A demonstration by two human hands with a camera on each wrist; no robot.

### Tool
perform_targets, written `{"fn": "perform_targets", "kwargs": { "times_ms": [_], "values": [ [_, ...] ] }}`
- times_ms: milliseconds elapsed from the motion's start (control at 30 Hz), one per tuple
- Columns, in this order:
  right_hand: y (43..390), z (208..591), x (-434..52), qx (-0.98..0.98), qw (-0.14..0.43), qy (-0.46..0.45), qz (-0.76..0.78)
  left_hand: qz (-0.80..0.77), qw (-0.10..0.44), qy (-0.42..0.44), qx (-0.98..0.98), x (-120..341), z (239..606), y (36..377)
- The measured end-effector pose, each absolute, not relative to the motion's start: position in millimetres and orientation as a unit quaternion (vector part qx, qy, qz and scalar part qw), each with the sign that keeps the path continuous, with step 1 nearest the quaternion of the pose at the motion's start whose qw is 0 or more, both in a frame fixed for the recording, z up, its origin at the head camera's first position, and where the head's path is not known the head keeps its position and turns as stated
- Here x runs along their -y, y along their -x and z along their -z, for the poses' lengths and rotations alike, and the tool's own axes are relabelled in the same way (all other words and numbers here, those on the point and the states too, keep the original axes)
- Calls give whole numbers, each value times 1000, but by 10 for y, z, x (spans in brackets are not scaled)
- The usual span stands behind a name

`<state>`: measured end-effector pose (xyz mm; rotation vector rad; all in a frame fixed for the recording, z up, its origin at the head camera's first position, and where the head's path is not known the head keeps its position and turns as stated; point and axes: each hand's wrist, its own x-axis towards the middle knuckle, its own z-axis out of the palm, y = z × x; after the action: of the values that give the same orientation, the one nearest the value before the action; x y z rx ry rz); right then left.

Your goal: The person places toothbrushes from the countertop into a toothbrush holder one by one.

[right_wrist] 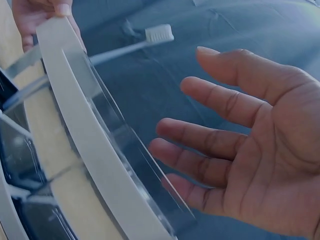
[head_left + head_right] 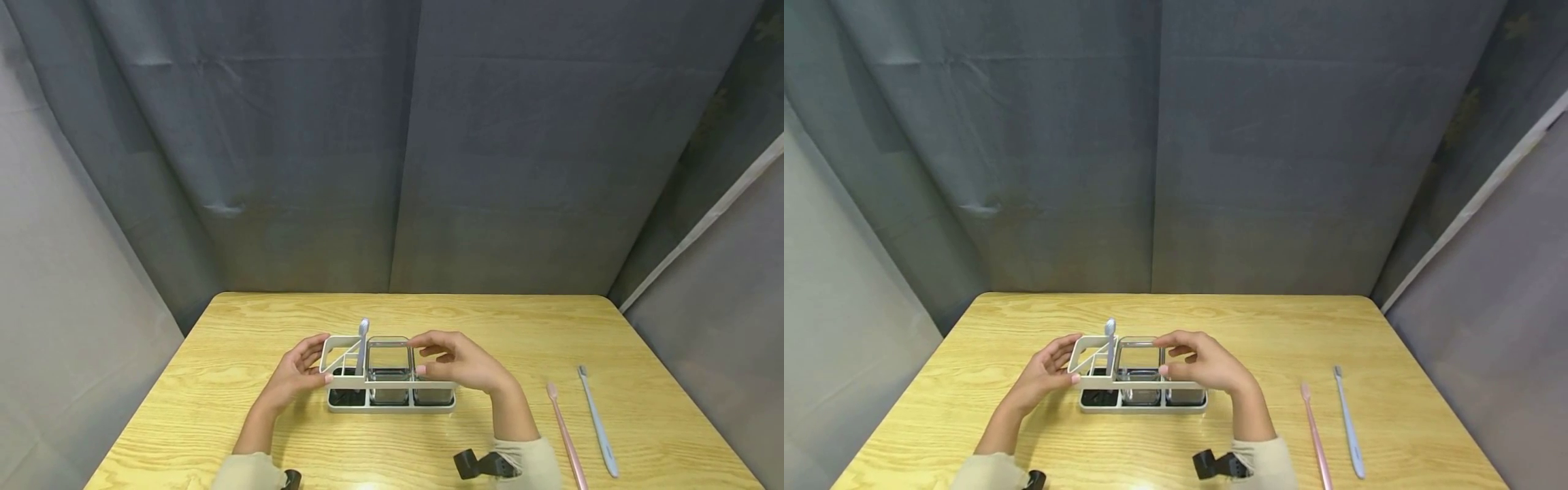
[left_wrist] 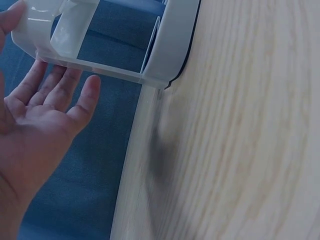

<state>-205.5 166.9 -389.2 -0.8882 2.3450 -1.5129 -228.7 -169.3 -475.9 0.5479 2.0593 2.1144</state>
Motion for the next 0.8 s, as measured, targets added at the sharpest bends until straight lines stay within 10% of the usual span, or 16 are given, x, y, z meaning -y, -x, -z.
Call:
{"fn": "perform_targets", "kwargs": {
  "times_ms": [800],
  "values": [
    [1777,3884,-2343,-773,83,253,575,-678,63,-189,-707,1686,4727,2343]
  ]
}}
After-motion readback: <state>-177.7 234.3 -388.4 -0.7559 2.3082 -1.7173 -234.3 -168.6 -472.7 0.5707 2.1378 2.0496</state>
